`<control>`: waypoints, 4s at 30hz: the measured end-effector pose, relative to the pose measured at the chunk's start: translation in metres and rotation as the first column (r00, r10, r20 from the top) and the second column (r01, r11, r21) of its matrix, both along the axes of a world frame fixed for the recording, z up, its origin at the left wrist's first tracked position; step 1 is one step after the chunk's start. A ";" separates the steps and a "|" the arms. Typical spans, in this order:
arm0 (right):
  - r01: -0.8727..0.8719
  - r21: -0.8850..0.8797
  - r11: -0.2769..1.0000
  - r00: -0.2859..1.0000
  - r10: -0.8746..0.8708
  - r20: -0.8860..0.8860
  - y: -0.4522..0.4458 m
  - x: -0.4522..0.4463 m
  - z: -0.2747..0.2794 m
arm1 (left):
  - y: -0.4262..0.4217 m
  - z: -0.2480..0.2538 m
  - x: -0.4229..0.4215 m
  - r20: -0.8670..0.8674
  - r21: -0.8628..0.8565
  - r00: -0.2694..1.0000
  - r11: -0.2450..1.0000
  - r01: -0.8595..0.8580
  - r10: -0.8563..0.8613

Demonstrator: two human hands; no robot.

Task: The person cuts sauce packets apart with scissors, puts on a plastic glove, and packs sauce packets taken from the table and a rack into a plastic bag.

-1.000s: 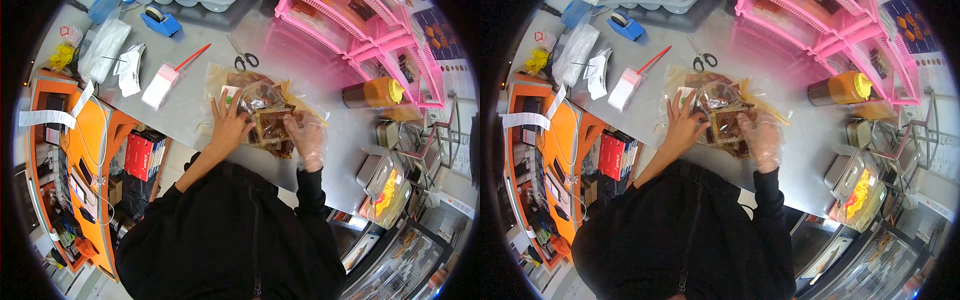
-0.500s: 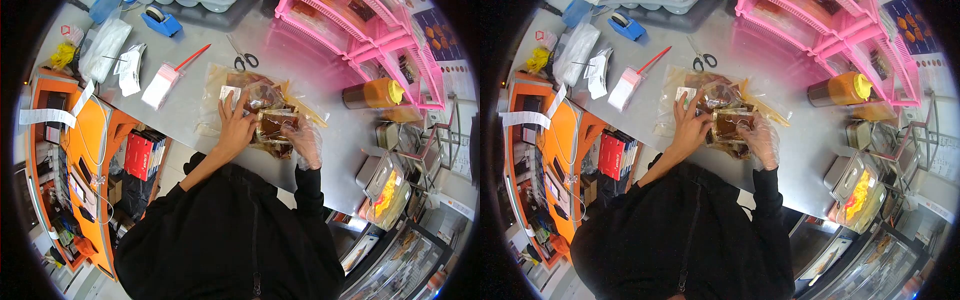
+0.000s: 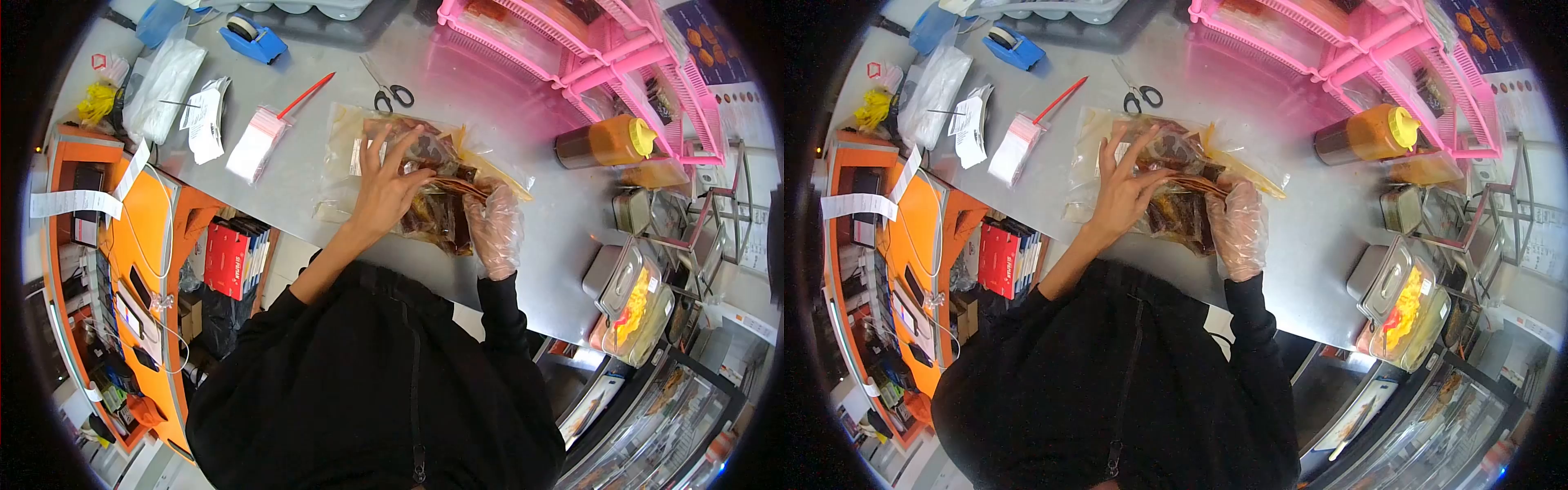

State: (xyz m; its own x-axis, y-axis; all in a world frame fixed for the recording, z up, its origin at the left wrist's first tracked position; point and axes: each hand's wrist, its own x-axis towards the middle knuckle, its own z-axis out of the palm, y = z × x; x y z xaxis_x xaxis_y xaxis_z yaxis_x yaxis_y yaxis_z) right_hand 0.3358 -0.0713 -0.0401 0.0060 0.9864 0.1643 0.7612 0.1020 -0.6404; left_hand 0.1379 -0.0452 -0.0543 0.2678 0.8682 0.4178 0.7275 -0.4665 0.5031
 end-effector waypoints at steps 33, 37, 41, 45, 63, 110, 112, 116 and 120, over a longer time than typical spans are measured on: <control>-0.493 -0.394 0.776 0.834 0.551 0.042 0.129 0.050 0.012 | -0.023 -0.002 -0.097 -0.021 -0.100 0.927 0.922 -0.374 0.373; -0.522 -0.361 0.773 0.838 0.387 -0.384 0.170 0.058 0.077 | -0.093 -0.032 -0.137 0.134 -0.274 0.777 0.776 -0.568 0.615; -0.064 -0.086 0.994 0.998 0.062 -0.020 0.212 0.065 0.136 | -0.192 -0.112 -0.173 -0.002 -0.322 0.522 0.493 -0.808 0.853; -0.199 0.398 0.896 0.766 -0.111 0.633 0.271 0.094 0.119 | -0.303 -0.275 -0.193 0.141 -0.860 0.110 0.177 -0.478 0.984; 0.049 0.408 0.911 0.722 -0.315 0.616 0.394 0.157 0.061 | -0.304 -0.237 -0.167 -0.398 -0.916 0.427 -0.333 -0.223 0.812; -0.480 0.430 0.765 0.626 -0.044 0.779 0.238 0.051 0.096 | -0.285 -0.239 -0.196 -0.352 -0.933 0.761 -0.144 -0.328 0.544; -0.434 0.410 0.802 0.795 0.127 0.594 0.192 0.039 0.096 | -0.286 -0.243 -0.200 -0.341 -0.935 0.811 -0.082 -0.345 0.475; -0.275 0.289 0.917 0.952 0.219 0.212 0.128 0.039 0.064 | -0.279 -0.247 -0.209 -0.328 -0.931 0.898 0.060 -0.360 0.295; -0.244 0.193 0.950 0.960 0.208 0.190 0.081 0.041 0.043 | -0.265 -0.245 -0.214 -0.309 -0.928 0.941 0.171 -0.330 0.138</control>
State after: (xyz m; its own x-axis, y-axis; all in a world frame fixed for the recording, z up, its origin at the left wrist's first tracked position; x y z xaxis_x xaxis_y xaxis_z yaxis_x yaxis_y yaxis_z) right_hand 0.3771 0.0100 0.0025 -0.2581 0.9008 0.3492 0.7955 0.4032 -0.4522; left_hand -0.0762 -0.3101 -0.2990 -0.0661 0.5927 -0.8027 0.8008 0.5114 0.3117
